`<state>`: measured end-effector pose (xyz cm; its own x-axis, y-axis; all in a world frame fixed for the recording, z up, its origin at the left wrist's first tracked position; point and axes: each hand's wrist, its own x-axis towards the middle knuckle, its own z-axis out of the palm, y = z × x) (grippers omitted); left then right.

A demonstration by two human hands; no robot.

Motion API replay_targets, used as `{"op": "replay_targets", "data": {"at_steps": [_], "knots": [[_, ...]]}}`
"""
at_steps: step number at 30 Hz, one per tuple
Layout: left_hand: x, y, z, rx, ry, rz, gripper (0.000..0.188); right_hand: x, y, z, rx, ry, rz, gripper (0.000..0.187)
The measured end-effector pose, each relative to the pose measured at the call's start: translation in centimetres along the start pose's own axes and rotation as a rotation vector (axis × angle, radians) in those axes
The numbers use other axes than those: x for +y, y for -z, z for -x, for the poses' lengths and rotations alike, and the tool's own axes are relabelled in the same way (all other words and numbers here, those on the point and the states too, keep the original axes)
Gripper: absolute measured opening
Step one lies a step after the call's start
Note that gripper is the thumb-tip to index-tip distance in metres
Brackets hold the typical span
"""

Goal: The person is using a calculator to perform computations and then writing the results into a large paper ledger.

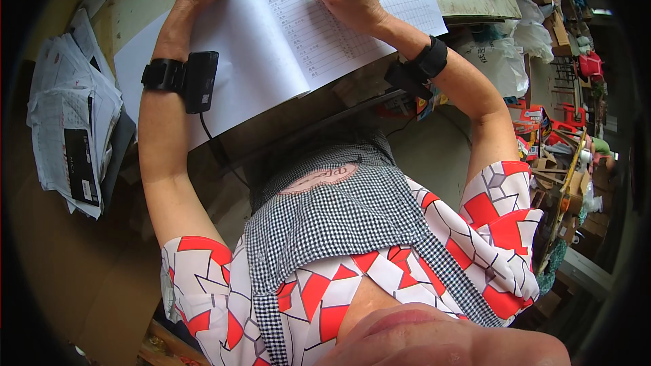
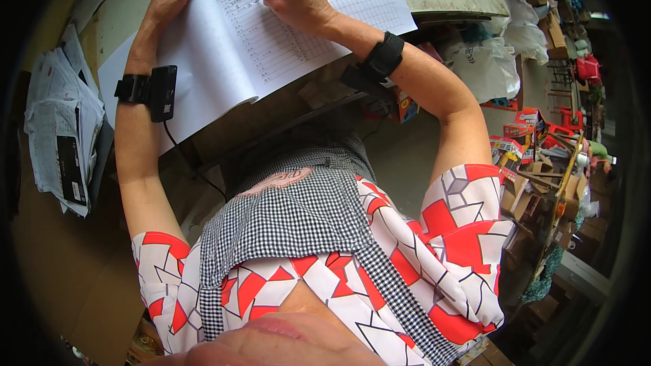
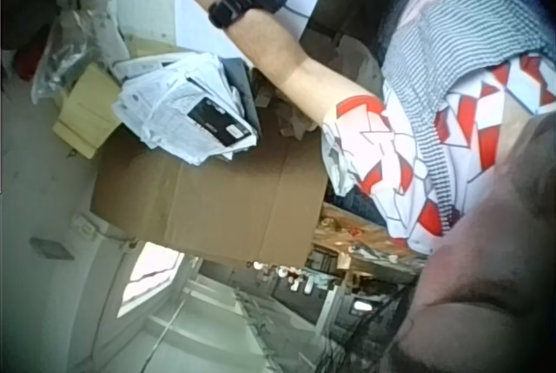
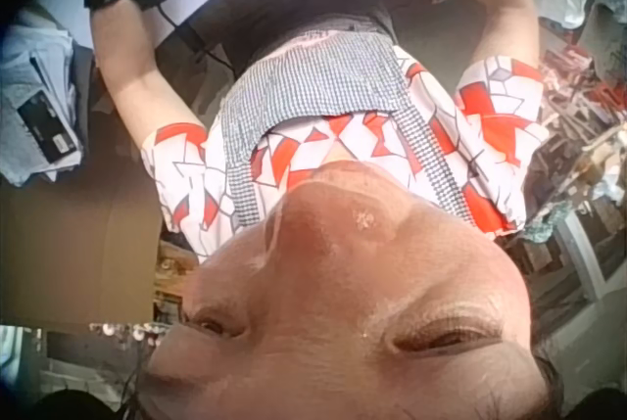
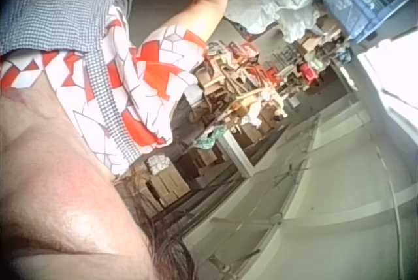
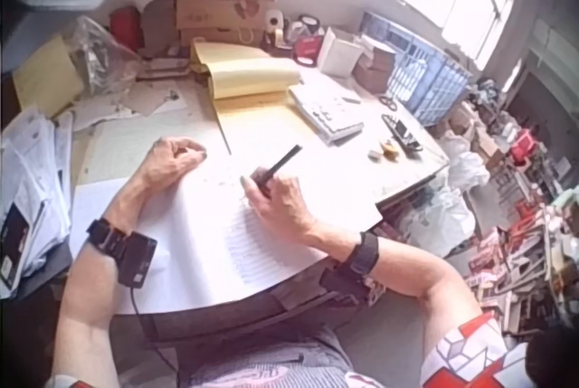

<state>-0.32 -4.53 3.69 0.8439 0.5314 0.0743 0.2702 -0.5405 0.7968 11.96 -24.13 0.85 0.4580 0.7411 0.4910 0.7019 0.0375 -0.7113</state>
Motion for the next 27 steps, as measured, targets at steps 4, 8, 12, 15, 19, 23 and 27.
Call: {"op": "replay_targets", "data": {"at_steps": [4, 8, 12, 15, 19, 23, 27], "knots": [[0.0, -0.1, -0.1, -0.007, -0.016, -0.019, 0.03, 0.0, 0.0, 0.0, -0.003, -0.005, -0.04, 0.019], [0.2, 0.0, -0.2, -0.01, -0.008, -0.034, 0.03, 0.4, -0.1, 0.1, -0.005, -0.006, -0.015, 0.02], [0.5, 0.0, 0.1, -0.009, -0.001, -0.037, 0.029, 0.2, 0.5, -0.1, -0.057, -0.069, 0.009, 0.021], [-4.5, 0.0, -1.4, -0.013, -0.088, -0.078, 0.028, 0.3, 0.2, 0.1, 0.003, -0.069, -0.159, 0.022], [-5.9, 0.0, -2.1, 0.0, -0.117, -0.172, 0.028, 0.9, 0.3, -0.2, -0.048, -0.188, -0.148, 0.023], [-5.3, -0.3, -2.0, 0.035, -0.127, -0.236, 0.029, 1.9, 0.1, -0.3, -0.031, -0.206, -0.191, 0.024], [-5.4, 0.0, -1.8, 0.007, -0.112, -0.213, 0.03, 2.7, 0.5, -0.8, -0.04, -0.236, -0.189, 0.025]]}}
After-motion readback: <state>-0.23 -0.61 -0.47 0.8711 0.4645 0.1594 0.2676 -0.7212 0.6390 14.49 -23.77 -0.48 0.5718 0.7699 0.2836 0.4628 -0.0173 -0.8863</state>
